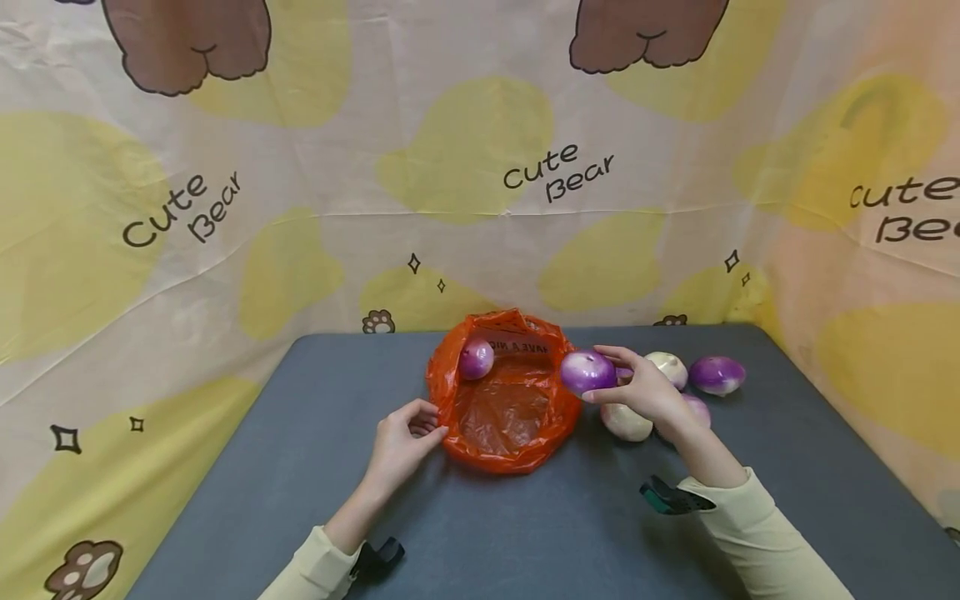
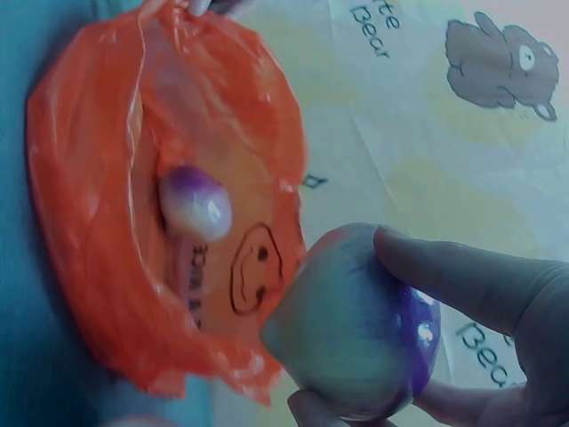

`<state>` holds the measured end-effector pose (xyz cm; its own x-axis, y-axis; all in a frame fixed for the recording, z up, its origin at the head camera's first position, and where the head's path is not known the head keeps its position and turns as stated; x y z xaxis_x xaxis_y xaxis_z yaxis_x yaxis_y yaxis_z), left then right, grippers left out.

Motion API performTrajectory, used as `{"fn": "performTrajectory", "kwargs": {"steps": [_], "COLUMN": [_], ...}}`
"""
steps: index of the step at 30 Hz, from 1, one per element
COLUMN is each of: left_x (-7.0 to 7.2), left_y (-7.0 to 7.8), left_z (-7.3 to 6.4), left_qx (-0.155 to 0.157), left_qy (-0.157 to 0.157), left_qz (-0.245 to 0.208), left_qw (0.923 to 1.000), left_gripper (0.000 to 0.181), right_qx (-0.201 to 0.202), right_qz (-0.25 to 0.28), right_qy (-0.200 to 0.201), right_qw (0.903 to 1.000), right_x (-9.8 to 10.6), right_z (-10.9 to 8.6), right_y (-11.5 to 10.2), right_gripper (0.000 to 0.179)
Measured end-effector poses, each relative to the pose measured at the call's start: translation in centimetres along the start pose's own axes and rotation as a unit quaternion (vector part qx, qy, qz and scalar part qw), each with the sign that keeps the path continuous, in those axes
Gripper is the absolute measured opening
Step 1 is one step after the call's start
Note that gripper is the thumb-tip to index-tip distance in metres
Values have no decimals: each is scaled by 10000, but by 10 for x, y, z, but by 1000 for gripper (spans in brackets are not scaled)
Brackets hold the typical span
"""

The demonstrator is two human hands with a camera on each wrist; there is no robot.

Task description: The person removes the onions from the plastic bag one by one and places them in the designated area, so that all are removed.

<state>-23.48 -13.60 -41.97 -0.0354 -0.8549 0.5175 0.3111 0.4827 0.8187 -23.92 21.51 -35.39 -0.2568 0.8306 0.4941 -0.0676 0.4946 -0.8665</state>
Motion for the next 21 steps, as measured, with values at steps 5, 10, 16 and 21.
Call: {"fn": "performTrajectory", "kwargs": {"steps": [5,10,16,21], "left_x": [0,-1,-1,0], "left_y": [0,-2,-2,-3], "left_z": [0,1,1,1], "left_qx": [-12,-6,29,102], "left_qy": [6,2,-41,-62], "left_qz": [-3,-13,-59,-32], "left_qw": [10000,10000,10000,9999], "left_gripper": [18,18,19,18], "right_qx": [5,-122,-225,-269], "right_qz": [-55,-52,-282,-519], "right_qy": [-7,30,128,325], "right_qw": [10000,9999,9993,9978], "right_x": [16,29,44,56], "right_z": [-9,-17,-25,-33], "right_y": [6,12,21,27], "right_gripper": [82,84,86,84]}}
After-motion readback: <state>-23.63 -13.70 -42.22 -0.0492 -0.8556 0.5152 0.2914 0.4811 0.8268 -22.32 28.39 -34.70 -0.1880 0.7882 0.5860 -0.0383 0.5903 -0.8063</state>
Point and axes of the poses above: each hand's wrist, its own z-axis towards the middle knuckle, its own x-axis out of the back of the hand, y = z × x, the point moved 2 cm from there along z, towards the middle knuckle, and after that the axes turned 7 degrees about -y, right-handed, at the moved point
